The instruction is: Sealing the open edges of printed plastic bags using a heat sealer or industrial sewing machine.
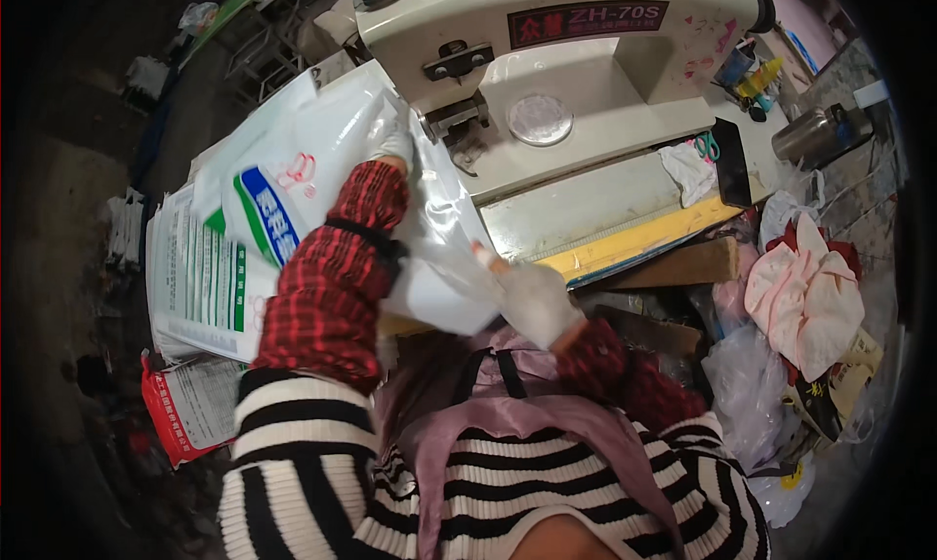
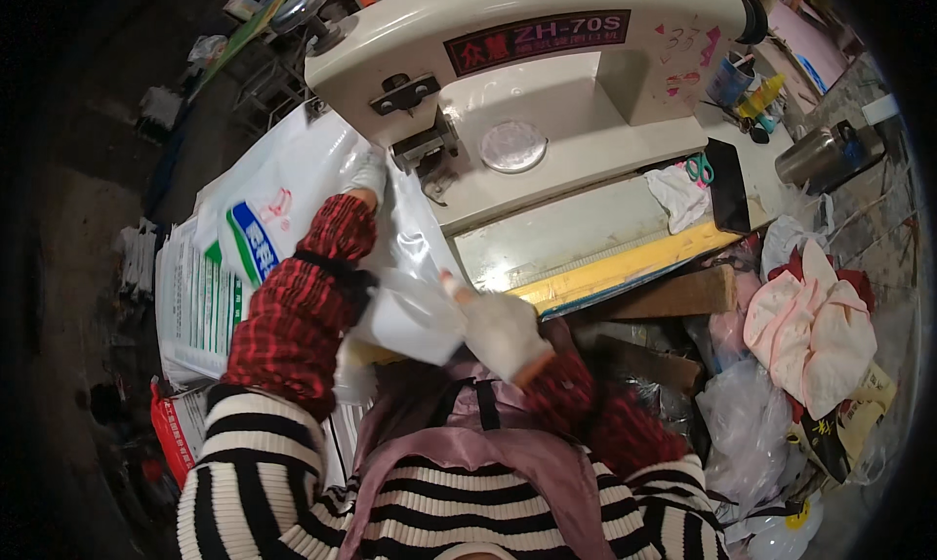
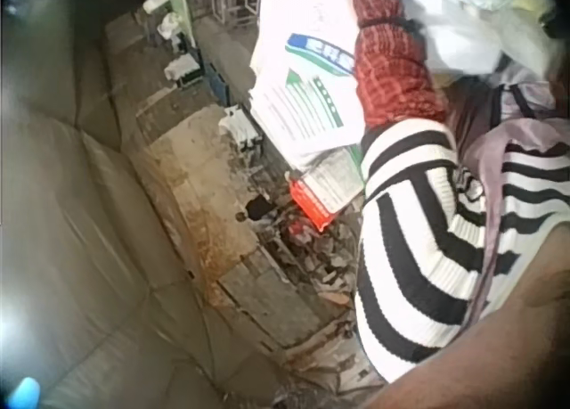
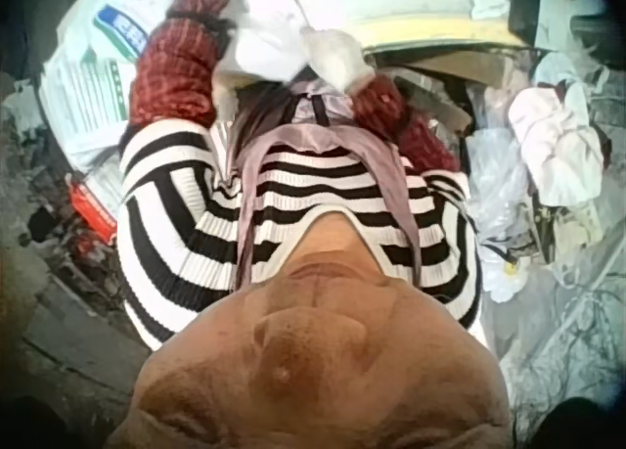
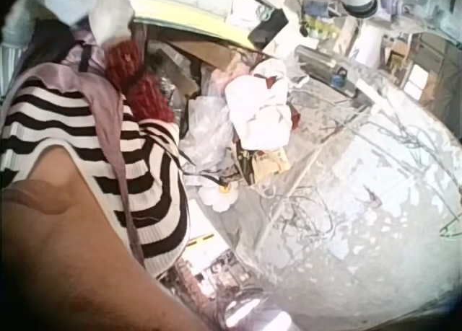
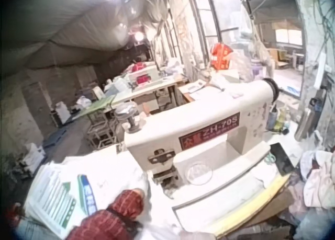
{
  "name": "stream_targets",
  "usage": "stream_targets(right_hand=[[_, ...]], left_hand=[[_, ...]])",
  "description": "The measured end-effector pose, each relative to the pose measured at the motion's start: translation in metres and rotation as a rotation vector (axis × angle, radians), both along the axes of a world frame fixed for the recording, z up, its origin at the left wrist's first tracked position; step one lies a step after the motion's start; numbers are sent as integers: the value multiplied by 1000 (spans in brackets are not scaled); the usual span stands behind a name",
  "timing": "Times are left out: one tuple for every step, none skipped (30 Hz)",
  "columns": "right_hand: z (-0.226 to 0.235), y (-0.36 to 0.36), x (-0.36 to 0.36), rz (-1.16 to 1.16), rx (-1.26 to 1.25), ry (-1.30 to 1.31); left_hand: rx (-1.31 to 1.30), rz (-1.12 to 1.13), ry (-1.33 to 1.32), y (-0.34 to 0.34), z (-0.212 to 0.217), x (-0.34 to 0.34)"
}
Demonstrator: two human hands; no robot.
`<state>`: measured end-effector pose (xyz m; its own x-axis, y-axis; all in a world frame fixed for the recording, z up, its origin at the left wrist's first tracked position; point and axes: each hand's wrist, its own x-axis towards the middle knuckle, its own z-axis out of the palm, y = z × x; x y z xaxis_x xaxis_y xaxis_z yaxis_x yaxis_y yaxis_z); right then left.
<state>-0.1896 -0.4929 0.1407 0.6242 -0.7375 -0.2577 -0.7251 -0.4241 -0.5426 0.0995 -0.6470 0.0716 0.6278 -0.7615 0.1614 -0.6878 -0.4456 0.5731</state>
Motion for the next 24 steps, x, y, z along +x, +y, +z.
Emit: stream_targets(right_hand=[[14,-11,17,86,-55,-57],[15,-22,36,98,-131,-125],[9,-36,54,104,-150,-178],[14,-52,72,96,-141,-206],[20,-64,92,95,-133,-229],[23,-83,95,65,-133,-220],[27,-96,99,-146,386,-265],[26,-95,111,-322,917,-286],[26,-92,113,-316,920,-280],[25,-88,113,-254,858,-330],[28,-84,112,-189,791,-377],[30,-76,105,-183,792,-368],[37,-70,100,-96,715,-380],[44,-65,97,-19,639,-386],[51,-67,89,-10,611,-334],[39,-73,83,-43,609,-328],[23,-79,83,19,399,-309],[14,-80,86,91,190,-285],[48,-68,101,158,257,-165],[37,-68,97,149,246,-160],[18,-71,95,122,131,-169],[15,-66,95,107,24,-180],[13,-63,93,98,21,-178],[11,-59,94,102,19,-180]], left_hand=[[141,-170,-102,24,35,10],[291,-333,-207,49,60,19],[295,-312,-219,60,75,21],[387,-359,-215,101,89,43],[478,-399,-202,121,102,50],[561,-494,-184,152,111,70],[647,-570,-174,190,118,68],[741,-611,-149,236,122,66],[827,-667,-122,259,124,49],[915,-725,-94,280,125,33],[997,-781,-63,280,126,9],[1078,-840,-30,284,130,3],[800,-713,-215,282,129,2],[521,-586,-385,271,124,-1],[477,-414,-89,244,149,-14],[435,-249,203,219,177,-34],[305,-459,398,216,182,-60],[164,-657,594,217,183,-76],[286,-862,691,232,144,-56],[353,-1020,380,233,139,-73],[624,-1031,336,227,140,-77],[900,-1015,290,223,147,-77],[898,-1012,290,222,148,-71],[952,-1024,290,223,147,-59]])
